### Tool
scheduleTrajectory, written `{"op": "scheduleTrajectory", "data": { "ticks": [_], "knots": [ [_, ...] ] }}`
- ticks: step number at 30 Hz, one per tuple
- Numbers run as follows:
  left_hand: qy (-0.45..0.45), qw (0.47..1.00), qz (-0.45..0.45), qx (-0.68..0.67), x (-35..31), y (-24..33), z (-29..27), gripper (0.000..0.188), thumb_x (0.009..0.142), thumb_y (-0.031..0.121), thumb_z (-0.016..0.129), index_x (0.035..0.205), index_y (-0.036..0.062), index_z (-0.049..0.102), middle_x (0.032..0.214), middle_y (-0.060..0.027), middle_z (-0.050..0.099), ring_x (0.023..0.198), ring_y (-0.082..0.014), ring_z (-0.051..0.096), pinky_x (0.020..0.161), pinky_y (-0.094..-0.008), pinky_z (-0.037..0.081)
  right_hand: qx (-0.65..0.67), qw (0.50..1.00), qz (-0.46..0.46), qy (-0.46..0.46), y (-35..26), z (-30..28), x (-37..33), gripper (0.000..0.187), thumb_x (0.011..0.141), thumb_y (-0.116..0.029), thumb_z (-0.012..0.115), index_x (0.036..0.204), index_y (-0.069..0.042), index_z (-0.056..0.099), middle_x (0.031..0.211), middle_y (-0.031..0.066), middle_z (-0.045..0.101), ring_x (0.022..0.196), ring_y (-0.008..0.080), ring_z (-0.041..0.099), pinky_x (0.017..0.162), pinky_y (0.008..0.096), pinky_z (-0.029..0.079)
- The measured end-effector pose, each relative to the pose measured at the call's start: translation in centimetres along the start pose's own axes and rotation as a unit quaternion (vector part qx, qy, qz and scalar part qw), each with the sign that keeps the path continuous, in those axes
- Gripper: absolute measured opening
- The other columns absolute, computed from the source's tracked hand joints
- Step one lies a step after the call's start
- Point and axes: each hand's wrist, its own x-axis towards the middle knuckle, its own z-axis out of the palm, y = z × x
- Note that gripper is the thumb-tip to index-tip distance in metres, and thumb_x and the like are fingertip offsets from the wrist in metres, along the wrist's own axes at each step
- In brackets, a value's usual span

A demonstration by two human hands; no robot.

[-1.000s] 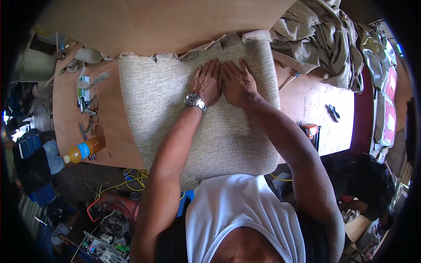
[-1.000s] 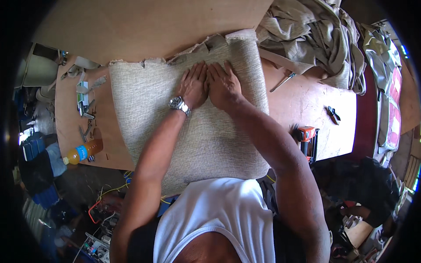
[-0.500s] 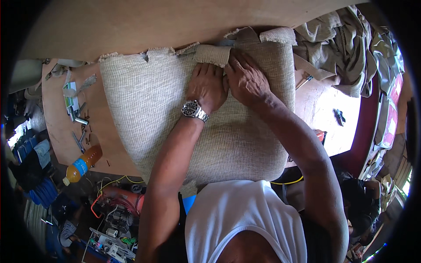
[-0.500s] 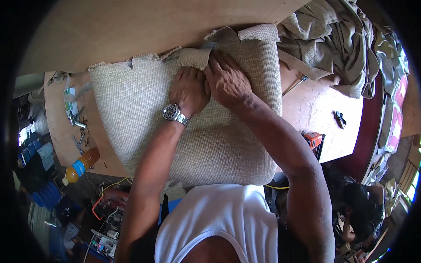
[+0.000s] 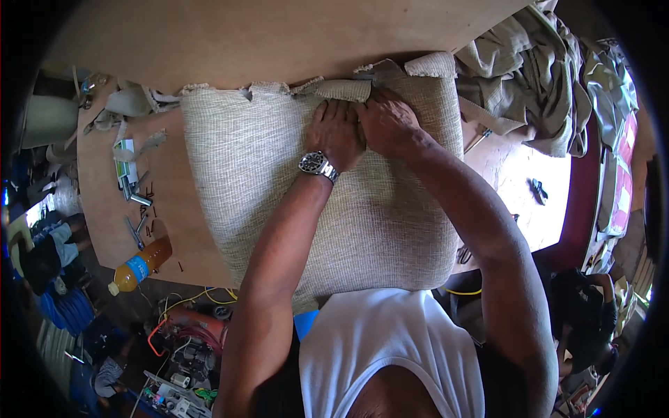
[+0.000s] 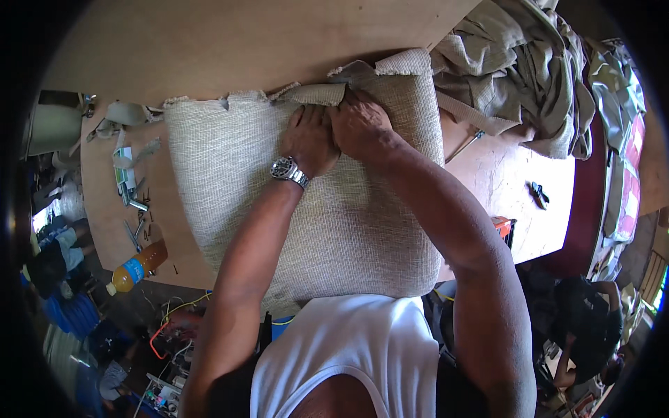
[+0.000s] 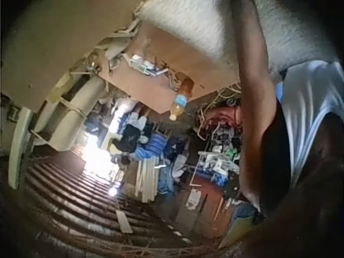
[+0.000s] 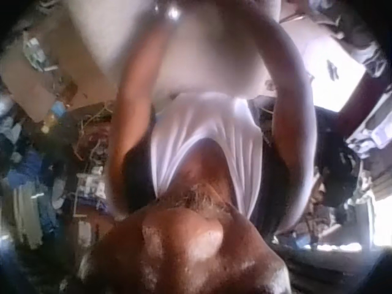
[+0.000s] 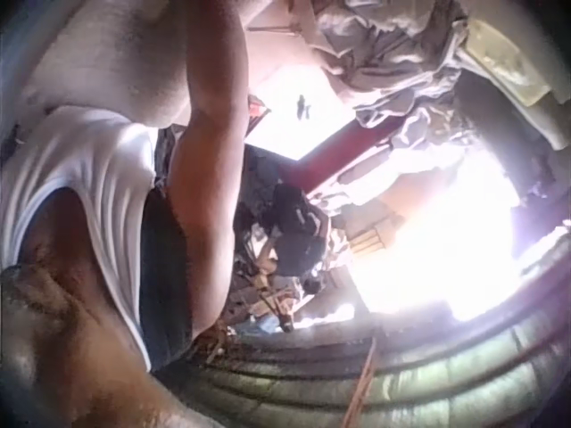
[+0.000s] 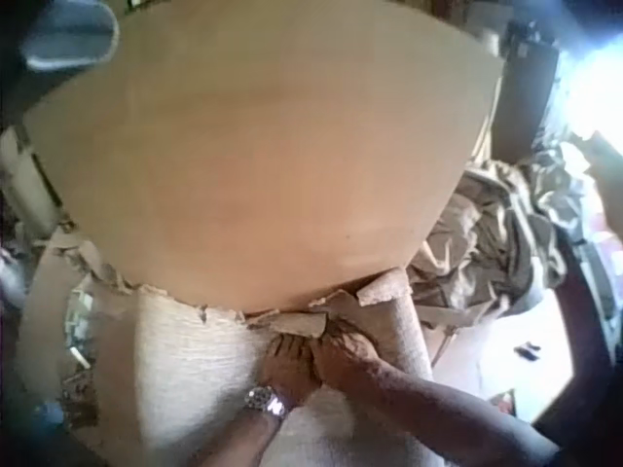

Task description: The person staples fabric onto a curved wooden furniture component using a pneumatic staple gun. They repeatedly smooth and pull the fabric taut, then fire staples along the edges to secure it. The person rotates the component to access different sides and continues stapling until the fabric is fully attached.

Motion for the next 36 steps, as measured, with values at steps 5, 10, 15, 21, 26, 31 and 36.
{"op": "scheduleTrajectory", "data": {
  "ticks": [5,10,15,21,26,31,36],
  "knots": [
    [-0.058,0.998,-0.013,-0.006,0.0,0.2,-0.6,0.050,0.091,0.029,0.052,0.129,-0.0023,0.058,0.135,-0.0197,0.059,0.132,-0.0325,0.051,0.117,-0.0451,0.031,0.008,0.996,0.032,-0.083,-0.3,-1.4,0.8,0.031,0.093,-0.018,0.052,0.115,-0.002,0.066,0.116,0.0211,0.071,0.118,0.0325,0.065,0.113,0.0441,0.041],
    [-0.045,0.999,0.006,0.007,0.4,-0.6,0.0,0.057,0.092,0.032,0.052,0.138,-0.0014,0.055,0.145,-0.0199,0.055,0.140,-0.0324,0.046,0.118,-0.0466,0.030,0.041,0.989,0.065,-0.127,-0.3,-1.1,1.7,0.034,0.092,-0.016,0.053,0.122,-0.004,0.064,0.120,0.0235,0.070,0.118,0.0336,0.066,0.108,0.0464,0.046],
    [-0.072,0.997,-0.008,0.004,1.2,0.0,-0.3,0.060,0.097,0.033,0.048,0.146,-0.0026,0.047,0.150,-0.0206,0.051,0.143,-0.0325,0.044,0.120,-0.0470,0.029,0.235,0.960,-0.033,0.147,0.7,-2.9,-3.4,0.036,0.089,-0.010,0.059,0.125,-0.003,0.063,0.117,0.0214,0.071,0.111,0.0371,0.068,0.099,0.0458,0.053],
    [-0.004,0.999,-0.034,-0.042,0.4,-0.2,0.1,0.057,0.101,0.033,0.045,0.144,-0.0035,0.048,0.148,-0.0223,0.052,0.141,-0.0332,0.046,0.119,-0.0470,0.032,0.091,0.894,0.314,0.306,6.2,-2.6,-27.8,0.029,0.096,-0.003,0.061,0.125,-0.001,0.064,0.111,0.0180,0.067,0.102,0.0326,0.066,0.088,0.0404,0.054],
    [-0.113,0.988,-0.083,-0.062,1.8,1.2,-2.9,0.055,0.098,0.035,0.050,0.139,-0.0023,0.054,0.140,-0.0207,0.058,0.135,-0.0328,0.051,0.116,-0.0455,0.034,0.048,0.926,0.372,0.049,5.3,6.0,-45.7,0.062,0.088,-0.020,0.070,0.144,-0.004,0.051,0.142,0.0268,0.051,0.126,0.0474,0.050,0.106,0.0557,0.042],
    [0.075,0.994,-0.057,-0.052,0.2,0.5,2.1,0.055,0.099,0.034,0.050,0.140,-0.0012,0.053,0.141,-0.0186,0.058,0.136,-0.0317,0.051,0.118,-0.0465,0.032,0.001,0.839,0.532,0.119,3.9,9.1,-47.8,0.051,0.088,-0.035,0.071,0.113,0.009,0.063,0.121,0.0274,0.059,0.108,0.0389,0.060,0.091,0.0521,0.051],
    [0.024,0.997,-0.066,-0.030,-0.2,0.9,0.0,0.057,0.099,0.037,0.048,0.141,-0.0012,0.052,0.146,-0.0176,0.054,0.140,-0.0306,0.047,0.121,-0.0462,0.028,-0.063,0.848,0.512,0.118,9.4,12.9,-49.4,0.063,0.084,-0.046,0.075,0.120,0.004,0.060,0.099,0.0196,0.063,0.088,0.0337,0.063,0.075,0.0484,0.052]
  ]
}}
